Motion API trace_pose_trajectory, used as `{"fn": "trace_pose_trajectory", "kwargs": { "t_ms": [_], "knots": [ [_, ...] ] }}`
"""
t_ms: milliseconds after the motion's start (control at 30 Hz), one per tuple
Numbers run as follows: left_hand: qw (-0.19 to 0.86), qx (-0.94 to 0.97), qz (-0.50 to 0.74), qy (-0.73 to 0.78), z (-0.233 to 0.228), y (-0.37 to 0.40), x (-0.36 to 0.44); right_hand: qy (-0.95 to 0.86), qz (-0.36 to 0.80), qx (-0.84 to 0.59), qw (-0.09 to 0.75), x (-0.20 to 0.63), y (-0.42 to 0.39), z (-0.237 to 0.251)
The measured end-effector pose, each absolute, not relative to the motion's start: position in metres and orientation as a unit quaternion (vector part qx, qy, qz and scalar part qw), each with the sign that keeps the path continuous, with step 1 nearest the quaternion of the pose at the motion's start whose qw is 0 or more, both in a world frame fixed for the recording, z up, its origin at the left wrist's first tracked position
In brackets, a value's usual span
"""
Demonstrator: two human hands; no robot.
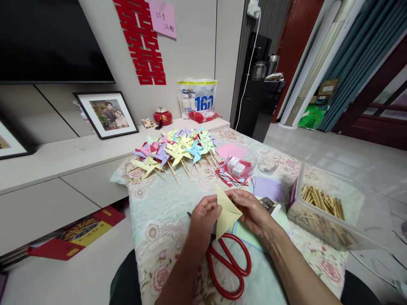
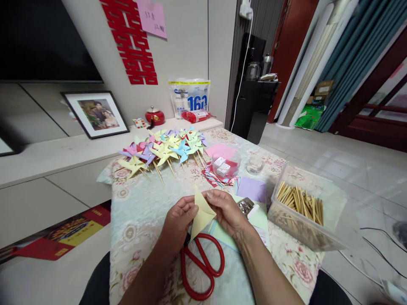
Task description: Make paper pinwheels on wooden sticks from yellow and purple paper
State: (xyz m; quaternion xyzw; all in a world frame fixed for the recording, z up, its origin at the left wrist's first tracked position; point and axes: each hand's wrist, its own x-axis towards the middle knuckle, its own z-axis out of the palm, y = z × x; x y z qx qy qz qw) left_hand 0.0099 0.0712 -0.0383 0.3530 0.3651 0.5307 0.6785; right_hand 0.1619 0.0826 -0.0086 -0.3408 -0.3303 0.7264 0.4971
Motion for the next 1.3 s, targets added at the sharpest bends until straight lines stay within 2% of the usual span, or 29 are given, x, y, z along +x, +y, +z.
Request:
{"fn": "trace_pose_trajectory", "kwargs": {
  "t_ms": [900, 1300],
  "knots": [
    [0.735, 0.305, 0.532, 0.290, -0.026, 0.065, 0.012, -0.307, 0.766, -0.310, 0.473, 0.161, 0.082, -0.009],
    [0.703, 0.334, 0.513, 0.362, -0.036, 0.069, 0.010, -0.353, 0.731, -0.363, 0.458, 0.162, 0.081, -0.007]
  ]
}}
